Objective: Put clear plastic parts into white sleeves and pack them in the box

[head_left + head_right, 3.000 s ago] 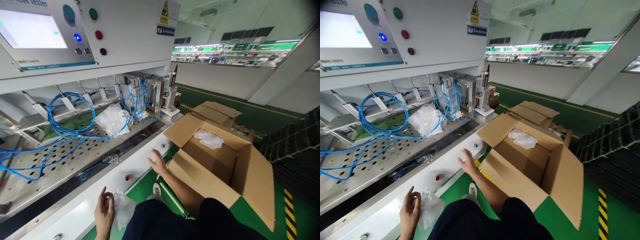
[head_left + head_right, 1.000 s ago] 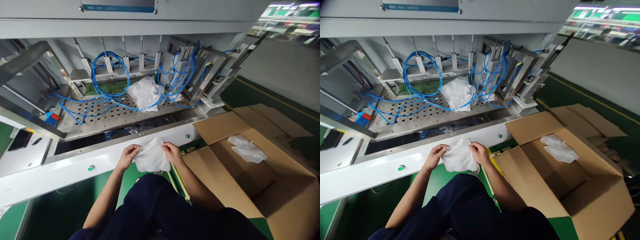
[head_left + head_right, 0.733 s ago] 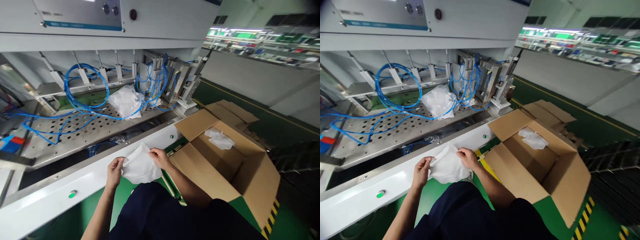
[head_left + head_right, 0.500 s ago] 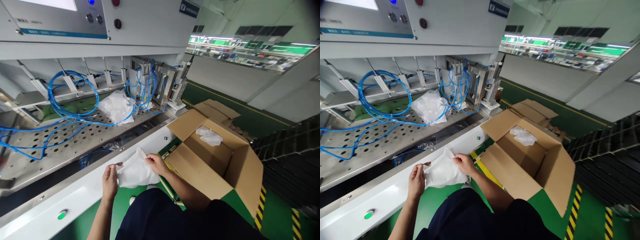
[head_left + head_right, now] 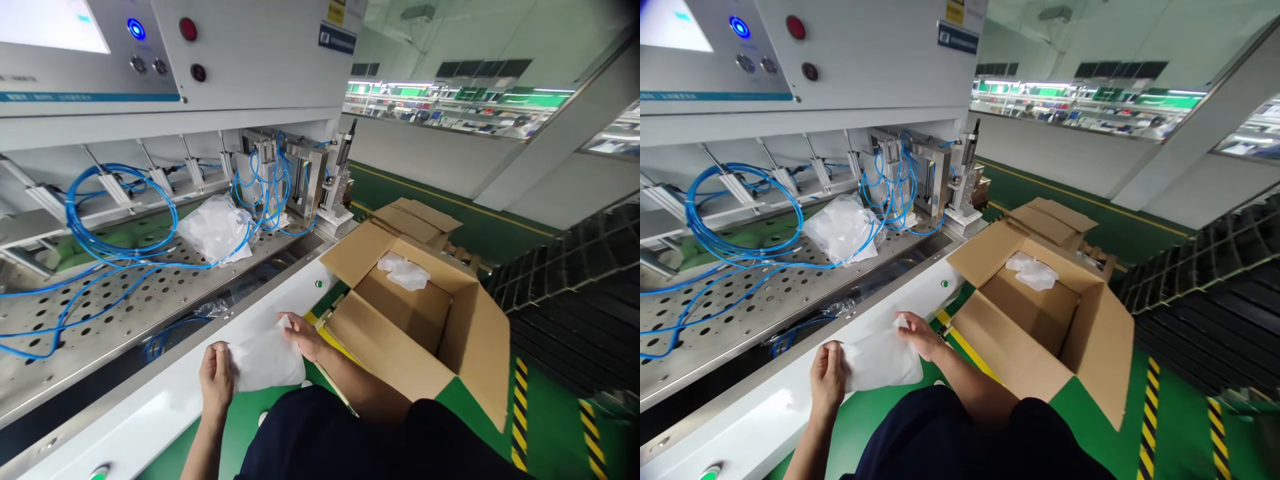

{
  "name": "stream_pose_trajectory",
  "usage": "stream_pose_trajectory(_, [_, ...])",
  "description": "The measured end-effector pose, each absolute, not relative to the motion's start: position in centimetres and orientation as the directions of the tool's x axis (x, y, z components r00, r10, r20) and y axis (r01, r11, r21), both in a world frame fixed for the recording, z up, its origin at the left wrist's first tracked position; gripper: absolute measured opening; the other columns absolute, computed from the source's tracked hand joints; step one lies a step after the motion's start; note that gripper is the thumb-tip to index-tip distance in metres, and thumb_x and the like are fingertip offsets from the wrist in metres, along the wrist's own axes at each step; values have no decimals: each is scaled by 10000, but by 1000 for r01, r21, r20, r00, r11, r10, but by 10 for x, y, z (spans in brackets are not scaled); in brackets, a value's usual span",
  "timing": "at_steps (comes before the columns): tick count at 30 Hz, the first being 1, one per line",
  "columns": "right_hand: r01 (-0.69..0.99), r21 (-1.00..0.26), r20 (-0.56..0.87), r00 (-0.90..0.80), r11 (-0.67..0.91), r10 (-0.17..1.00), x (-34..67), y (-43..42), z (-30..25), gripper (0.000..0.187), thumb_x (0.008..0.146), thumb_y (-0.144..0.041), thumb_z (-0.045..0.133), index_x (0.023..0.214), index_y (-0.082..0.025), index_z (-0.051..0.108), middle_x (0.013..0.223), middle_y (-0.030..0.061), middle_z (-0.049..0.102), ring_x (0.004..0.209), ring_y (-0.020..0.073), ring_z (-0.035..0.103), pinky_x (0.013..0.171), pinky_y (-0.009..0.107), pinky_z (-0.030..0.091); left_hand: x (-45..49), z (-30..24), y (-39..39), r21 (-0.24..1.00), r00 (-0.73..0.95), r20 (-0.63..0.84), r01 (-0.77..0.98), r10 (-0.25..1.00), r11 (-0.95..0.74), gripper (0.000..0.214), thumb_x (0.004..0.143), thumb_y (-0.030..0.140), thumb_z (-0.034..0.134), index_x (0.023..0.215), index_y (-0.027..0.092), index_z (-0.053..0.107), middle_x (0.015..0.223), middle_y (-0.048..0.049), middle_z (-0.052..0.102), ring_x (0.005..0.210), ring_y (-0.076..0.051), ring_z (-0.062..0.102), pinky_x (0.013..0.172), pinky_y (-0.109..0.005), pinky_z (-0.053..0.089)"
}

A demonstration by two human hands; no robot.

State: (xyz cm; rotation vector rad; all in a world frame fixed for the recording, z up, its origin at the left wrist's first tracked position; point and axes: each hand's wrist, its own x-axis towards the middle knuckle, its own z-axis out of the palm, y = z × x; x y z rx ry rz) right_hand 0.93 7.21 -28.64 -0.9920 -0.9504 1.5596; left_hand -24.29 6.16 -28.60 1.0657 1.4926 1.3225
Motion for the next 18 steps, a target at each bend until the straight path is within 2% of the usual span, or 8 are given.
stream_pose_trajectory(3, [-208,-963,-166,-54,-173,985,20,81,-281,558,741,-702,862,795,-187,652,696,-33,555,652,131,482,624,249,388,-228,-282,65,996,-215,-77,35,974,86,604,902,798,644,882,195,614,626,56,409,559,-121,381,515,-225,340])
stream_pose_trajectory(5, [-212,-971,-130,77,-111,989,29,85,-277,532,788,-684,822,741,-194,621,658,-39,535,631,123,455,599,246,364,-218,-281,68,994,-195,-90,-80,977,76,580,900,762,682,919,184,632,657,44,461,583,-119,400,535,-219,344])
stream_pose_trajectory(7, [-318,-947,-115,207,-45,972,37,90,-273,498,786,-654,830,757,-204,620,685,-36,575,657,132,495,620,247,398,-208,-282,71,962,-80,-130,-252,988,106,601,903,750,680,1086,178,674,730,13,571,615,-133,459,564,-227,380])
stream_pose_trajectory(10, [-504,-863,-184,314,-1,931,51,96,-271,479,745,-639,861,804,-220,637,759,-15,662,722,172,594,672,275,478,-194,-289,68,867,191,-231,-406,954,291,661,903,713,689,1284,173,675,870,-58,699,692,-191,588,622,-281,478])
stream_pose_trajectory(12, [-566,-825,-250,369,3,895,61,100,-273,485,702,-636,882,847,-229,661,818,4,713,780,208,651,698,302,518,-184,-297,62,804,309,-303,-425,902,416,618,886,656,744,1254,161,708,942,-89,730,750,-221,643,659,-315,530])
stream_pose_trajectory(14, [-583,-812,-294,436,18,850,72,103,-277,506,652,-631,904,865,-233,674,853,13,739,823,229,680,720,318,541,-174,-308,55,745,348,-338,-470,875,474,575,852,603,815,1218,166,741,974,-85,737,754,-205,652,659,-307,550])
stream_pose_trajectory(18, [-572,-820,-311,503,41,806,87,105,-286,545,588,-640,926,846,-229,677,818,4,734,782,218,669,694,310,539,-156,-326,46,668,281,-337,-601,899,439,545,636,428,1022,1081,213,791,977,-42,741,747,-160,647,649,-265,564])
